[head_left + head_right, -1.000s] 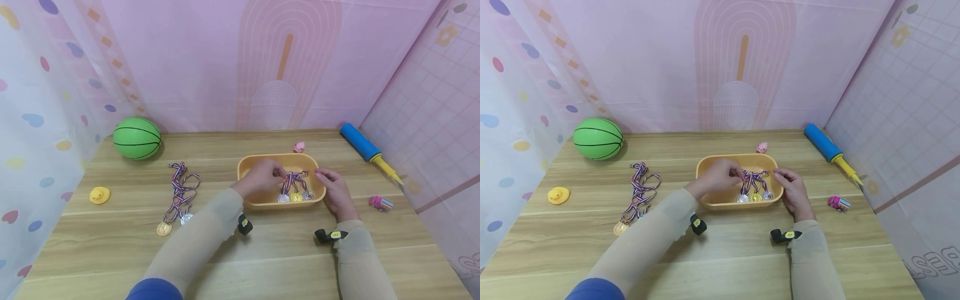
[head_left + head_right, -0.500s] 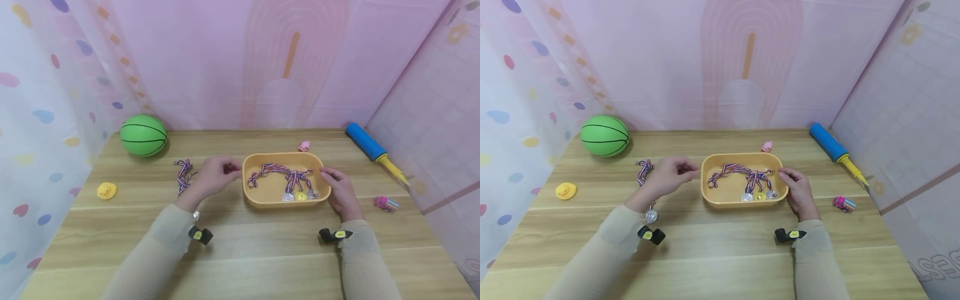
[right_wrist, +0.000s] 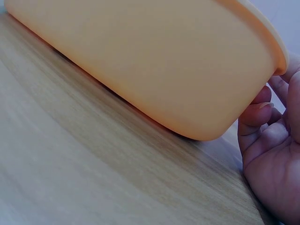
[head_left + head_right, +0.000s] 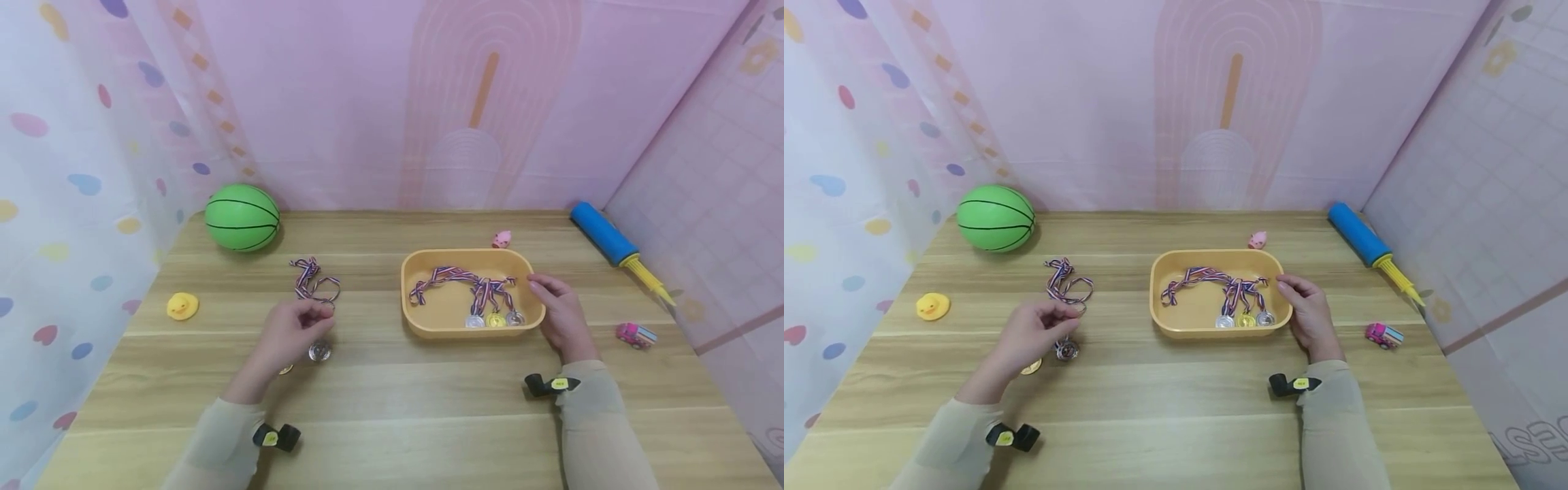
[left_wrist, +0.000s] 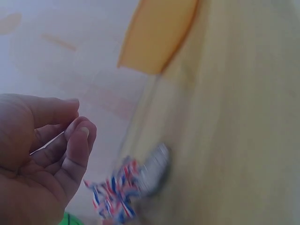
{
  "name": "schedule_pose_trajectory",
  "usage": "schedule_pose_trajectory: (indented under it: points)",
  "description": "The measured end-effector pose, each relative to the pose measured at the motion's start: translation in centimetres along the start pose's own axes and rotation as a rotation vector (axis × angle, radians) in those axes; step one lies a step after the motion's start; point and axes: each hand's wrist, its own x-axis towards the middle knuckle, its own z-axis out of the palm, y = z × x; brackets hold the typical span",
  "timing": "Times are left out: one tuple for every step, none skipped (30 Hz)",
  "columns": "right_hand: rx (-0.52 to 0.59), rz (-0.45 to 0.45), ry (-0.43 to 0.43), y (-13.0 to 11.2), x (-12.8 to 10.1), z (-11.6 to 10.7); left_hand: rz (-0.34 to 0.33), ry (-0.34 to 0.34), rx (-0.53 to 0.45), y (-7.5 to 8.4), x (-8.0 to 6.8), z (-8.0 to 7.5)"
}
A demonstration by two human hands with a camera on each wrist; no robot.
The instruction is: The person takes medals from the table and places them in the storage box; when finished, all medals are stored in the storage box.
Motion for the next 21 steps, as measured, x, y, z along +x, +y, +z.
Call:
schedule_pose_trajectory:
  points:
    - [0.003,0.001,0.001,0.0,0.0,0.0,-0.023,-0.004,-0.007,-0.4,-0.4,-0.1]
    - [0.006,0.002,0.001,0.0,0.0,0.0,-0.045,-0.011,-0.016,-0.7,-0.7,-0.2]
    - [0.004,0.002,0.003,0.0,0.0,-0.1,-0.073,-0.017,-0.021,-1.0,-1.1,-0.3]
    - [0.002,0.004,0.004,-0.1,0.0,0.0,-0.093,-0.022,-0.023,-1.3,-1.4,-0.3]
    - [0.002,0.004,0.003,-0.1,0.0,0.0,-0.112,-0.023,-0.029,-1.5,-1.7,-0.4]
    - [0.002,0.005,0.004,-0.1,0.0,0.0,-0.126,-0.026,-0.031,-1.8,-1.9,-0.4]
    - [-0.002,0.006,0.005,-0.1,0.0,0.0,-0.135,-0.027,-0.035,-2.0,-2.2,-0.4]
    - [0.000,0.006,0.006,-0.1,0.0,0.0,-0.142,-0.025,-0.036,-2.2,-2.3,-0.4]
    - [-0.002,0.008,0.004,-0.1,0.0,0.0,-0.148,-0.019,-0.031,-2.4,-2.5,-0.4]
    - [-0.002,0.010,0.005,-0.2,0.0,0.0,-0.147,-0.014,-0.025,-2.6,-2.5,-0.4]
    - [-0.003,0.012,0.006,-0.2,0.0,0.1,-0.147,-0.008,-0.016,-2.7,-2.6,-0.3]
    - [-0.003,0.013,0.007,-0.2,-0.1,0.1,-0.145,-0.007,0.006,-2.9,-2.6,-0.3]
    - [-0.007,0.015,0.008,-0.2,-0.1,0.1,-0.140,-0.005,0.028,-3.1,-2.6,-0.2]
    - [-0.014,0.017,0.008,-0.2,-0.1,0.1,-0.135,-0.003,0.053,-3.2,-2.6,-0.1]
    - [-0.021,0.019,0.008,-0.2,-0.1,0.1,-0.131,-0.002,0.079,-3.4,-2.6,0.0]
    - [-0.024,0.020,0.009,-0.2,-0.1,0.1,-0.126,-0.003,0.103,-3.5,-2.6,0.1]
    - [-0.027,0.020,0.007,-0.2,-0.1,0.0,-0.125,-0.004,0.126,-3.5,-2.6,0.2]
    - [-0.027,0.019,0.004,-0.1,-0.1,0.0,-0.122,-0.006,0.146,-3.6,-2.6,0.3]
    - [-0.026,0.016,0.004,-0.1,-0.1,0.0,-0.119,-0.007,0.159,-3.6,-2.6,0.4]
    - [-0.023,0.012,0.002,-0.1,-0.1,0.0,-0.118,-0.007,0.172,-3.6,-2.6,0.4]
    - [-0.019,0.007,0.001,0.0,0.0,0.0,-0.115,-0.007,0.185,-3.6,-2.6,0.4]
